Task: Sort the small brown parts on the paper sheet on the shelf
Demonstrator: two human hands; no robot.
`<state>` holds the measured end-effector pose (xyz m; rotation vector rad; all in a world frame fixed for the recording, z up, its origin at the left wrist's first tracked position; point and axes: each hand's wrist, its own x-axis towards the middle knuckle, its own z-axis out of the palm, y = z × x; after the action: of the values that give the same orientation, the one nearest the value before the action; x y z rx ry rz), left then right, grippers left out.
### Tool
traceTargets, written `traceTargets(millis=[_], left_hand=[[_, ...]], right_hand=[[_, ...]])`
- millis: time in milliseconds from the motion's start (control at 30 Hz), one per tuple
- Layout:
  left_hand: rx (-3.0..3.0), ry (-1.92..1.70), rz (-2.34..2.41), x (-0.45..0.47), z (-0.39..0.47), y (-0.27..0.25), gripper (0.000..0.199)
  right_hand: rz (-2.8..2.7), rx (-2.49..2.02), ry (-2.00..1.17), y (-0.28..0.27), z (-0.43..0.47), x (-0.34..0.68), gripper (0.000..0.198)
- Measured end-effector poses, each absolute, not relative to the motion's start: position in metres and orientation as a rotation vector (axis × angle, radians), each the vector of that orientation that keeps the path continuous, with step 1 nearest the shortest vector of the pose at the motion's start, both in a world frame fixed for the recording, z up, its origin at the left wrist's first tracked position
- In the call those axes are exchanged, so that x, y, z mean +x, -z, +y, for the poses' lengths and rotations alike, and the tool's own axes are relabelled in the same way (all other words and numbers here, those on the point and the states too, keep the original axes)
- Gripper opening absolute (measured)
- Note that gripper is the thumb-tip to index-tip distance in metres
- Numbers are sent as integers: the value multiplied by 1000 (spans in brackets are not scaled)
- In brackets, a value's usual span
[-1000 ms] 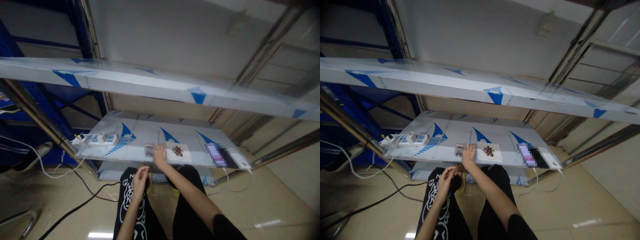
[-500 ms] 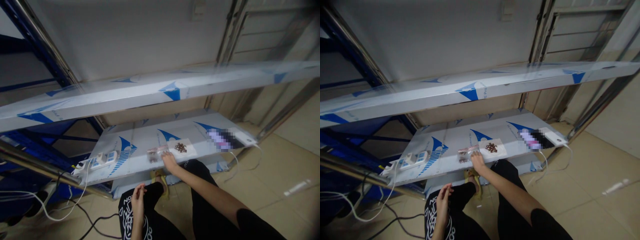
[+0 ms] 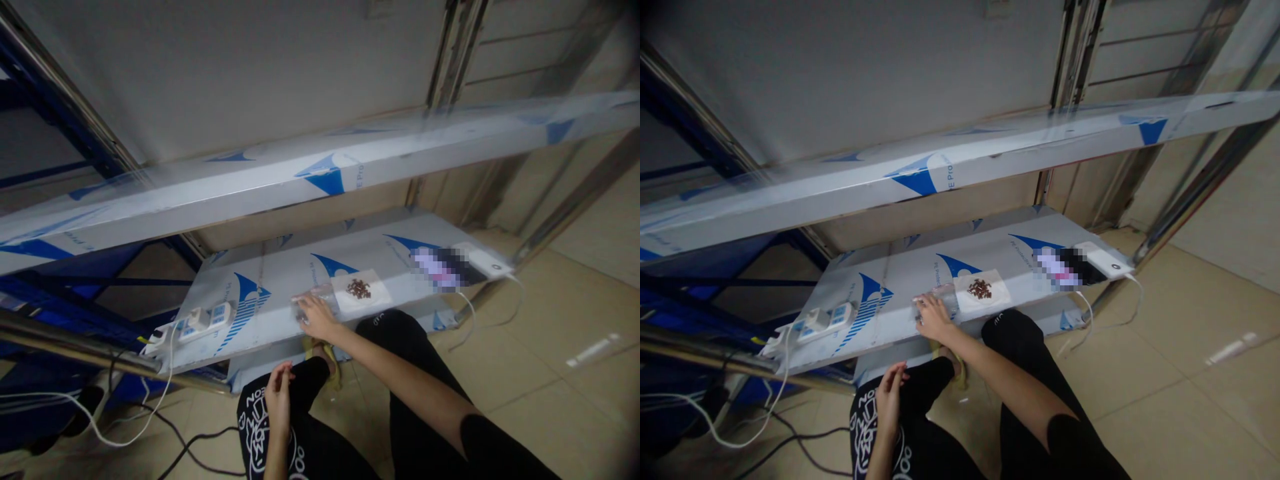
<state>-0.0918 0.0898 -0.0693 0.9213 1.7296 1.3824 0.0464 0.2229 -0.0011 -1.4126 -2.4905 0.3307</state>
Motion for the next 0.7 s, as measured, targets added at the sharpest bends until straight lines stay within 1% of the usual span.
traceTargets(millis=[67, 167, 200, 367, 433, 533, 633, 700], left_hand=[[923, -1377, 1741, -93, 89, 70, 42], [901, -1381, 1741, -94, 87, 70, 44], [896, -1382, 1734, -94, 86, 70, 45], [896, -1359, 1684, -93, 86, 67, 47], [867, -1340, 1647, -93, 87, 65, 46], [711, -1311, 1468, -91, 86, 60, 48], [574, -1301, 1274, -79, 79, 49, 58], [540, -1312, 1183, -66, 69, 37, 70]], right_hand=[[-2556, -1377, -334, 3, 222, 35, 49], [-2671, -1431, -343, 11, 223, 21, 30], [-2696, -1446, -354, 14, 224, 19, 26], [-2698, -1468, -343, 14, 231, 16, 29], [-2660, -1496, -306, 4, 231, 19, 30], [-2503, -1471, -262, -16, 217, 27, 34], [-2312, -1324, -259, -30, 175, 39, 30], [-2376, -1063, -283, -31, 134, 50, 27]])
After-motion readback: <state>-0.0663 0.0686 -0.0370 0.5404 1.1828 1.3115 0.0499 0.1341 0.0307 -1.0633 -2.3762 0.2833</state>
